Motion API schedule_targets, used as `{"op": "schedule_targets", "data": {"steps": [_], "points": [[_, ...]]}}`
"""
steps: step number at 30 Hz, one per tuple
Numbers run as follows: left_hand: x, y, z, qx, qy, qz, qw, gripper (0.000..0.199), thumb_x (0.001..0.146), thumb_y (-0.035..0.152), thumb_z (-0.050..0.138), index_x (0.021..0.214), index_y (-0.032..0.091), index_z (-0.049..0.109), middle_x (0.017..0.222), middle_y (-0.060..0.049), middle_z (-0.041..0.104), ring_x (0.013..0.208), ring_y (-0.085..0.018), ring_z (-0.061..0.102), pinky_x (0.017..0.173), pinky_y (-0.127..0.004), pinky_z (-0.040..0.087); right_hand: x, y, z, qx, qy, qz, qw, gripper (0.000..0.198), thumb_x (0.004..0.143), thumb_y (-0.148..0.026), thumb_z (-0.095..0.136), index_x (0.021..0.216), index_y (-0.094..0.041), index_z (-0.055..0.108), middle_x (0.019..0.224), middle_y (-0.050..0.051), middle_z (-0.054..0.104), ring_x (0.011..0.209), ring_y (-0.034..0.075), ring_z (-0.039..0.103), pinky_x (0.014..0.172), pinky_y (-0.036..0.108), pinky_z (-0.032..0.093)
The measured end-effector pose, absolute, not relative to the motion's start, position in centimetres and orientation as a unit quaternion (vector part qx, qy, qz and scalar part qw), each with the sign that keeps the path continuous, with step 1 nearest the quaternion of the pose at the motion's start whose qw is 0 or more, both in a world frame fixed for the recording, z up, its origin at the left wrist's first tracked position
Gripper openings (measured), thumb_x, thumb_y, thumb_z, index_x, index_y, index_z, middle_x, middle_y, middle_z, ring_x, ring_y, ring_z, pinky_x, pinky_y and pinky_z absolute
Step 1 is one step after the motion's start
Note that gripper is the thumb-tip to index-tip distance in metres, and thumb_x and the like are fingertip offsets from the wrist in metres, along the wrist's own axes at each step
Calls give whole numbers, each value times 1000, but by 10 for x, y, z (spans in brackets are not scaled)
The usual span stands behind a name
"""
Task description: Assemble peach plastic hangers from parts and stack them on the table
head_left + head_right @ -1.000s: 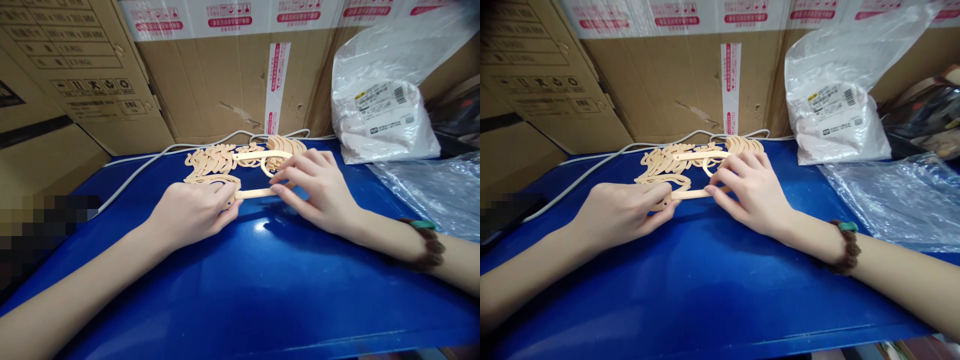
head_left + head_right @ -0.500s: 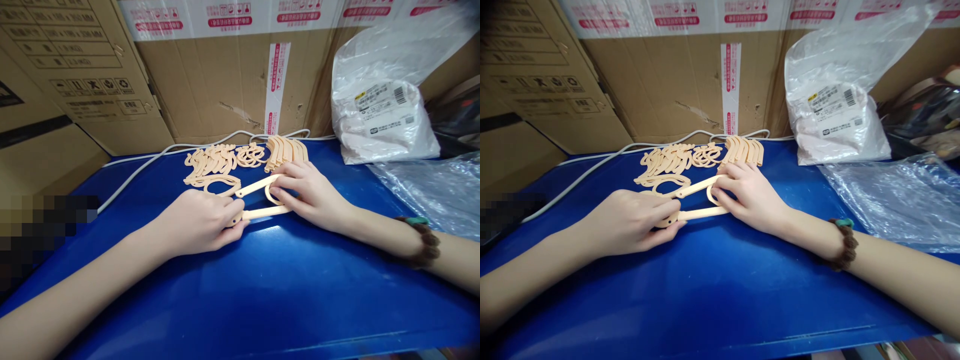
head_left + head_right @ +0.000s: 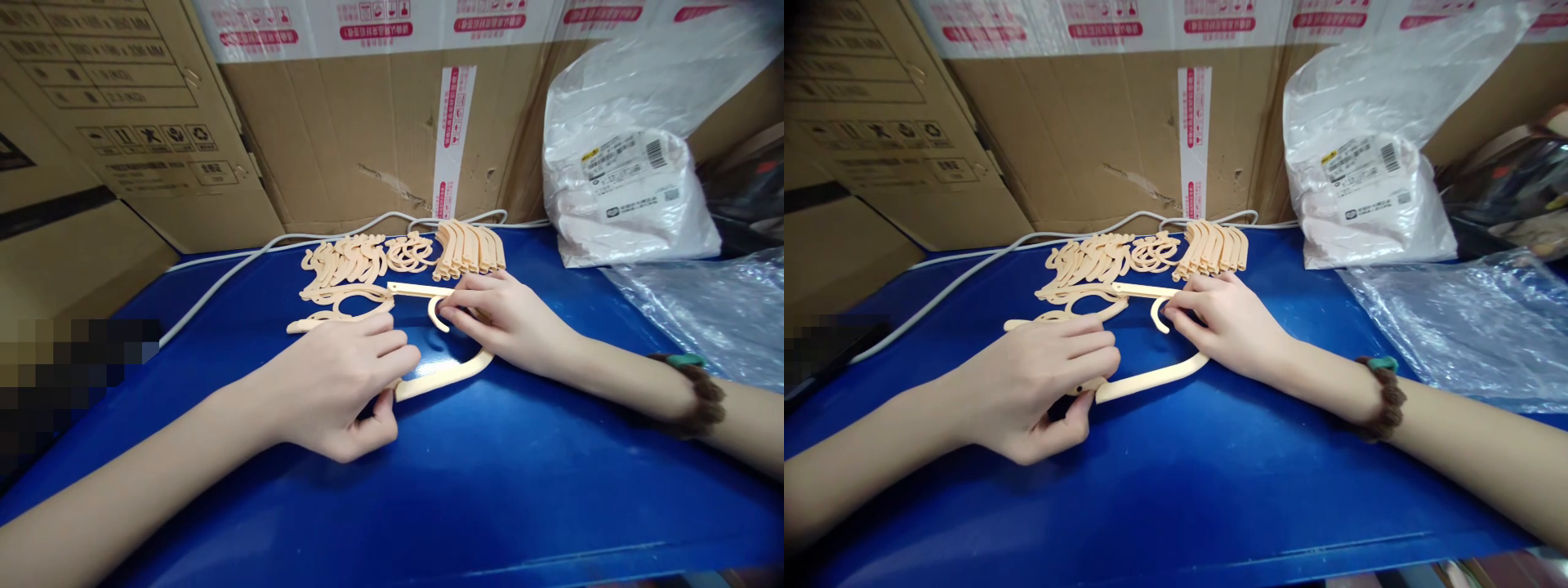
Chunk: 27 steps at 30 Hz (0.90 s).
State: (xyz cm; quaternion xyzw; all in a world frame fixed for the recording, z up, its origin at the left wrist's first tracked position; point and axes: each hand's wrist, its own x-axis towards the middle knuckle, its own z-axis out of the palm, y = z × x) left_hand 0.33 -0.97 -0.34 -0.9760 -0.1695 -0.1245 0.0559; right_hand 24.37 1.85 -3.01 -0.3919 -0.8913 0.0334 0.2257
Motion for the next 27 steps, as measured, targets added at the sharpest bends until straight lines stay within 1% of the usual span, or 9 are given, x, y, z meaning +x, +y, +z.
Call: {"op": "schedule_targets", "data": {"steps": [2,5,8,11,15,17,19,22,27], "points": [[3,-9,-2,-977,-160,-126,66,9,76,13,44,72,18,50,71,-4,51,70,-19,43,65,-34,42,244,19,-29,-405,-890,34,209,25,97,-26,46,97,-19,69,88,4,65,84,18,59,79,33,35],[3,-8,-2,-976,-154,-122,94,14,82,14,43,85,16,57,97,-10,60,94,-26,51,85,-42,45,243,18,-27,-427,-885,35,183,29,98,-28,43,98,-17,70,88,6,63,82,18,58,73,31,36],[2,-7,-4,-973,-166,-109,120,21,83,13,44,97,14,59,121,-13,58,115,-32,48,99,-49,42,242,15,-25,-449,-878,23,167,34,98,-31,40,95,-16,71,86,6,62,75,17,57,67,29,36],[1,-3,-7,-970,-186,-95,124,27,83,8,43,102,15,61,130,-14,55,123,-33,47,102,-50,43,242,13,-25,-471,-868,5,159,33,97,-31,41,93,-18,71,84,6,62,73,18,56,64,29,34],[-1,4,-11,-963,-204,-108,139,29,87,4,42,102,15,64,133,-17,54,124,-32,51,98,-49,48,242,11,-23,-500,-854,-9,143,32,97,-30,40,91,-20,69,82,5,63,73,18,57,62,30,32],[-3,6,-12,-961,-208,-106,148,28,88,5,43,102,15,65,133,-18,55,121,-33,54,95,-50,50,241,10,-22,-508,-851,-17,132,32,97,-31,39,93,-20,69,82,5,62,72,18,57,61,30,31],[-4,7,-13,-960,-211,-103,152,27,90,7,45,103,15,66,128,-16,60,116,-32,57,93,-49,51,240,9,-21,-513,-849,-23,123,33,98,-31,38,98,-21,69,83,5,62,71,18,57,60,30,31],[-5,7,-12,-957,-216,-115,155,27,92,8,43,106,14,66,117,-14,66,108,-28,61,90,-44,53,239,8,-21,-513,-850,-37,112,34,98,-31,36,101,-20,68,86,6,63,72,19,58,61,30,32],[-2,2,-9,-953,-234,-135,137,29,94,16,39,95,13,68,103,-11,69,99,-27,64,82,-40,53,239,9,-24,-505,-855,-73,93,35,99,-30,34,105,-18,67,91,8,65,72,19,59,66,32,34]]}}
